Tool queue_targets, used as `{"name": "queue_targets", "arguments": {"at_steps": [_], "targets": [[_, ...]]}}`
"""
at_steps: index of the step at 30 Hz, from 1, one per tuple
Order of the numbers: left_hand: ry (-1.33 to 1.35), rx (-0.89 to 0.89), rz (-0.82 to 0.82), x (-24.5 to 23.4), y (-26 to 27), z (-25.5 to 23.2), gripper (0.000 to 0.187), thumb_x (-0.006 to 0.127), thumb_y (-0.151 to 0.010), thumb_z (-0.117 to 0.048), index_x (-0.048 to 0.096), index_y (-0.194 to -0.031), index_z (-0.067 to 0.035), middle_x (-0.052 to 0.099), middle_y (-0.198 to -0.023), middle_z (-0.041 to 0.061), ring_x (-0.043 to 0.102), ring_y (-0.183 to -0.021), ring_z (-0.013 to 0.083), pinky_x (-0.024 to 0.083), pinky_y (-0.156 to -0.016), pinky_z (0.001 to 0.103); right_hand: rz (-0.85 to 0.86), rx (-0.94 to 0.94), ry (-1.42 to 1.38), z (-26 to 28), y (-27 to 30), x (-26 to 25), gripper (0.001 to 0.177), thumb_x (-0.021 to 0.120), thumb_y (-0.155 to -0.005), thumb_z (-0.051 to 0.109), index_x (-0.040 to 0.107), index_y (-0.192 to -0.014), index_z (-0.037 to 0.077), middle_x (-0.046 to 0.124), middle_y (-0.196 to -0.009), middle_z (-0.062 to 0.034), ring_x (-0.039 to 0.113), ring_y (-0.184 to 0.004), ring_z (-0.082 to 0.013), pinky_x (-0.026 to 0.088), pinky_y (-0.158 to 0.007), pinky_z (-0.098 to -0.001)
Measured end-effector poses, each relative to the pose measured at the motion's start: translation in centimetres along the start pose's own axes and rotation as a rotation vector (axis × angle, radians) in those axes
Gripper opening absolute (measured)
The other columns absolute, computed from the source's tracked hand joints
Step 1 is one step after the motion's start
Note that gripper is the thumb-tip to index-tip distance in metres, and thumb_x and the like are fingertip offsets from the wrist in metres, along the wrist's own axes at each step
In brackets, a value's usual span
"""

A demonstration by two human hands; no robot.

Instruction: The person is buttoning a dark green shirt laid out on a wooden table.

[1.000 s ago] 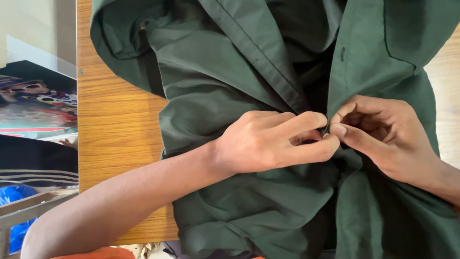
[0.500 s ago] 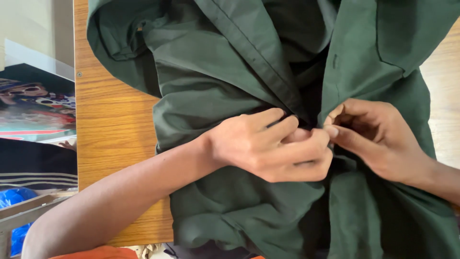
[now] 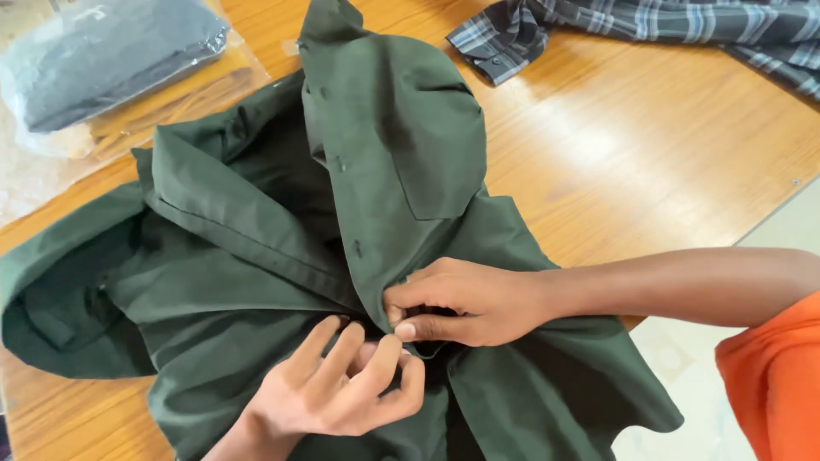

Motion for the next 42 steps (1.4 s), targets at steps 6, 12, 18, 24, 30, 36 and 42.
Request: {"name": "queue_targets", "arguments": {"at_steps": [6, 12, 18, 24, 30, 36, 42], "targets": [[0.024, -0.052, 0.035, 0.0, 0.3, 0.2, 0.036, 0.063, -0.085, 0.007, 0.062, -0.110, -0.018, 0.058, -0.107, 0.002, 0.066, -0.080, 0.0185, 0.060, -0.078, 0.036, 0.033, -0.038, -0.143, -0.9, 0.2, 0.4, 0.024, 0.053, -0.111, 0.022, 0.055, -0.098, 0.002, 0.060, -0.083, -0.0074, 0.058, -0.076, -0.0184, 0.048, -0.071, -0.0338], [0.055, -0.155, 0.047, -1.2, -0.5, 1.5, 0.019, 0.068, -0.102, -0.010, 0.062, -0.117, -0.020, 0.061, -0.111, 0.004, 0.066, -0.085, 0.0199, 0.059, -0.082, 0.035, 0.051, 0.070, -0.299, -3.7, 0.1, 0.9, 0.027, 0.049, -0.111, 0.023, 0.054, -0.093, 0.003, 0.053, -0.084, -0.0003, 0.048, -0.078, -0.0081, 0.047, -0.069, -0.0290], [0.133, -0.192, -0.036, -1.4, 1.0, 1.6, 0.016, 0.071, -0.097, -0.004, 0.066, -0.109, -0.014, 0.059, -0.108, 0.000, 0.057, -0.080, 0.0143, 0.051, -0.075, 0.030, 0.042, 0.132, -0.433, -4.6, 0.0, 0.4, 0.027, 0.048, -0.110, 0.023, 0.054, -0.093, 0.004, 0.052, -0.083, -0.0012, 0.049, -0.073, -0.0102, 0.047, -0.067, -0.0285], [0.256, -0.302, -0.045, -0.8, 1.4, 2.4, 0.020, 0.074, -0.093, -0.006, 0.070, -0.112, -0.009, 0.064, -0.109, 0.003, 0.059, -0.083, 0.0162, 0.049, -0.075, 0.031, 0.031, 0.183, -0.231, -4.0, 0.0, 0.0, 0.029, 0.049, -0.107, 0.027, 0.056, -0.090, 0.004, 0.055, -0.075, -0.0016, 0.050, -0.066, -0.0117, 0.047, -0.061, -0.0287], [0.322, -0.503, -0.143, -0.9, 1.6, 3.9, 0.008, 0.071, -0.096, -0.006, 0.066, -0.102, -0.008, 0.061, -0.101, 0.003, 0.062, -0.087, 0.0225, 0.051, -0.080, 0.038, 0.074, 0.240, 0.408, -2.7, -0.6, 0.1, 0.033, 0.059, -0.091, 0.039, 0.065, -0.093, 0.007, 0.059, -0.063, -0.0097, 0.061, -0.059, -0.0274, 0.047, -0.057, -0.0394], [0.171, -0.921, 0.276, 3.2, 4.2, 5.3, 0.011, 0.068, -0.092, -0.019, 0.066, -0.088, -0.009, 0.057, -0.087, 0.003, 0.055, -0.088, 0.0262, 0.042, -0.081, 0.041, 0.295, 0.500, 0.712, -3.9, 1.3, 0.9, 0.045, 0.071, -0.082, 0.054, 0.066, -0.097, 0.012, 0.064, -0.071, -0.0067, 0.064, -0.068, -0.0312, 0.051, -0.064, -0.0424], [0.218, -0.933, 0.295, 2.9, 4.2, 5.2, 0.047, 0.066, -0.093, -0.026, 0.057, -0.133, -0.001, 0.056, -0.135, 0.013, 0.052, -0.132, 0.0301, 0.036, -0.117, 0.050, 0.550, 0.290, 0.557, -4.4, 3.7, 2.6, 0.040, 0.064, -0.097, 0.038, 0.062, -0.068, 0.010, 0.059, -0.062, -0.0056, 0.062, -0.063, -0.0271, 0.048, -0.063, -0.0420]]}}
Point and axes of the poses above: each hand's wrist, its own y-axis away from the middle knuckle, its own x-axis out of the palm, z = x × y, the point moved 8 cm from there along -y, towards the middle knuckle
